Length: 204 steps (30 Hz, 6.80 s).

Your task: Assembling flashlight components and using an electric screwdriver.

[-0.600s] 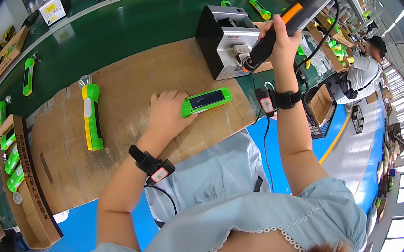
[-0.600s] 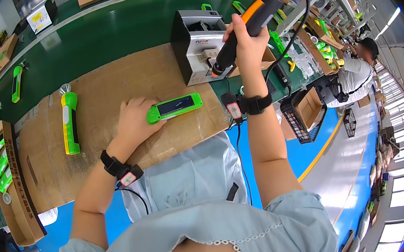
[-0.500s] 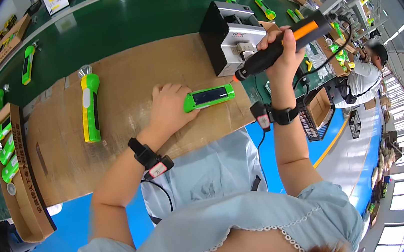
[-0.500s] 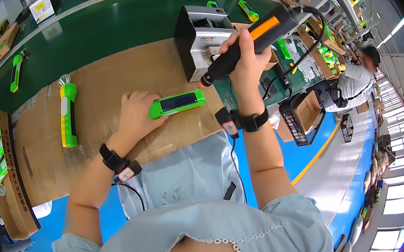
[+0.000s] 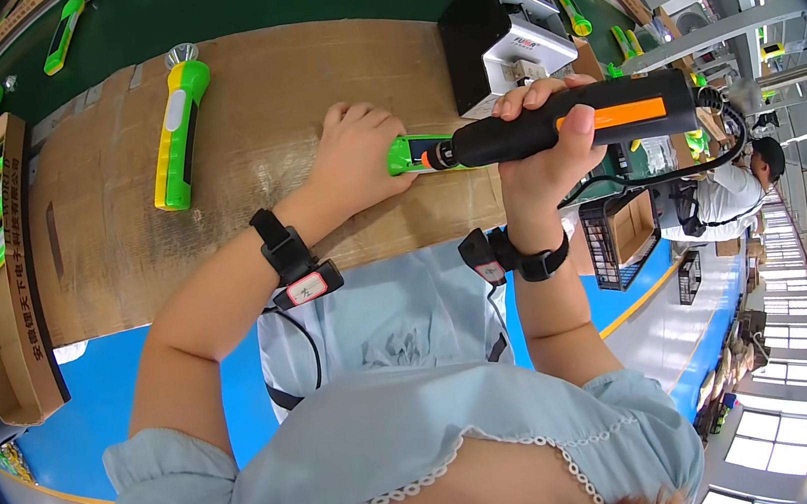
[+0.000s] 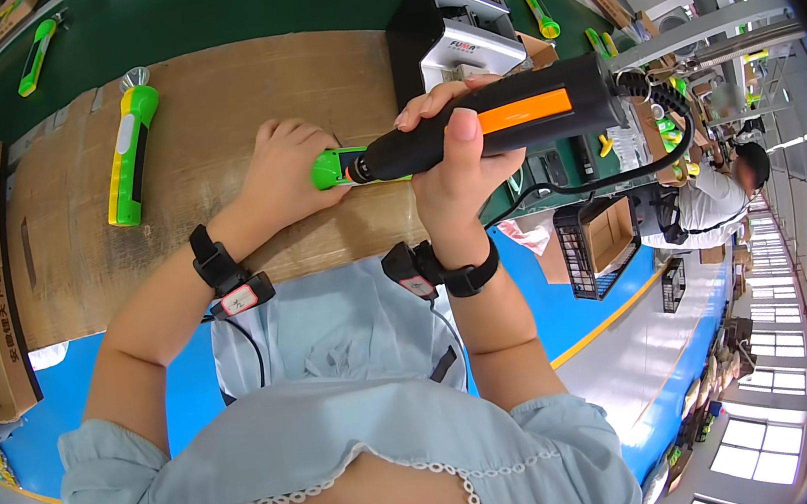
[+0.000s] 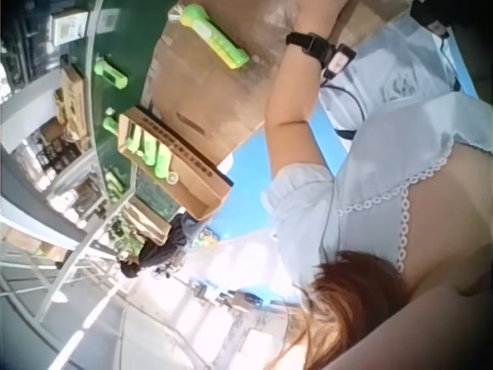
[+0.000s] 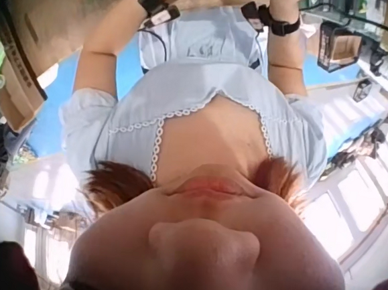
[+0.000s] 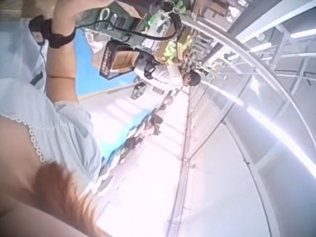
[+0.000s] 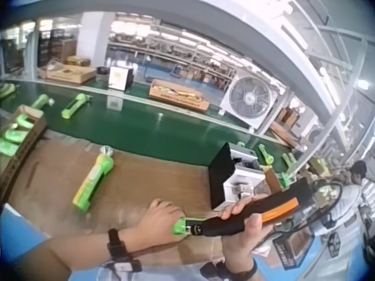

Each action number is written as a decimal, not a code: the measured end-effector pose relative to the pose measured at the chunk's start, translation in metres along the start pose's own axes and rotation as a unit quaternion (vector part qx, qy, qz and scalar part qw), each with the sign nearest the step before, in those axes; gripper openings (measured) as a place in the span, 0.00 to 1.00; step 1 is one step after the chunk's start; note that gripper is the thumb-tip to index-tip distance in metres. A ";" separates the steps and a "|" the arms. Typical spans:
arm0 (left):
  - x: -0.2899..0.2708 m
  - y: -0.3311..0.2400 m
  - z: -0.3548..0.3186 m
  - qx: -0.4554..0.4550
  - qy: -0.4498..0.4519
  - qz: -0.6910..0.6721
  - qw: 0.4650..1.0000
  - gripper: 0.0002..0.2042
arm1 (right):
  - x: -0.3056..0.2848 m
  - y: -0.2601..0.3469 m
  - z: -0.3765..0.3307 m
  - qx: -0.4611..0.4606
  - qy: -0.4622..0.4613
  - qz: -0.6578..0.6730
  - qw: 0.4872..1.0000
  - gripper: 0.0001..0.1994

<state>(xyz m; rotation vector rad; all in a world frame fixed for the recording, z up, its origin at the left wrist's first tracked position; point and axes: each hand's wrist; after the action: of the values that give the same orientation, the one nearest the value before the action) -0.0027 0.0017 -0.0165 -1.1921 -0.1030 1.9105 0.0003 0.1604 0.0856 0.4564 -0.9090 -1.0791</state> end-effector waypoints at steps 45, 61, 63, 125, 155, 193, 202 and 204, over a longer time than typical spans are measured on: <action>-0.008 -0.010 0.000 0.000 -0.032 0.053 0.998 0.17 | -0.088 0.014 0.116 -0.109 -0.158 -0.191 0.963 0.15; -0.006 -0.012 -0.006 -0.038 -0.040 0.028 0.998 0.19 | -0.001 -0.004 0.031 0.010 0.007 0.018 1.000 0.16; -0.005 -0.012 -0.006 -0.037 -0.033 0.034 0.998 0.20 | 0.006 -0.009 0.028 0.006 0.022 0.014 1.000 0.15; -0.008 -0.023 -0.001 -0.091 -0.001 0.047 0.995 0.22 | -0.001 0.016 0.044 -0.052 -0.016 -0.024 0.998 0.21; 0.034 0.058 0.131 -0.255 -0.041 0.243 0.935 0.28 | -0.084 0.028 0.100 0.015 -0.103 -0.144 0.984 0.16; -0.029 -0.013 0.022 0.025 0.166 0.024 0.986 0.18 | -0.054 0.039 0.018 -0.024 -0.087 -0.142 0.986 0.19; -0.026 -0.025 0.010 0.088 0.141 0.108 0.980 0.17 | -0.050 0.048 0.026 -0.037 -0.088 -0.150 0.984 0.20; -0.027 -0.033 0.008 0.088 0.114 0.083 0.986 0.17 | -0.051 0.049 0.024 -0.032 -0.085 -0.146 0.985 0.21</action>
<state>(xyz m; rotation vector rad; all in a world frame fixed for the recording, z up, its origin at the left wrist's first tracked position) 0.0158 0.0062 0.0222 -1.3214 0.2912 1.8662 -0.0013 0.2293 0.1140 0.4576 -0.9729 -1.4284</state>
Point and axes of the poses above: each hand's wrist, its own z-axis towards the middle knuckle, its own x-axis out of the palm, y = z × x, and after that the axes turned 4 degrees about x, right-handed
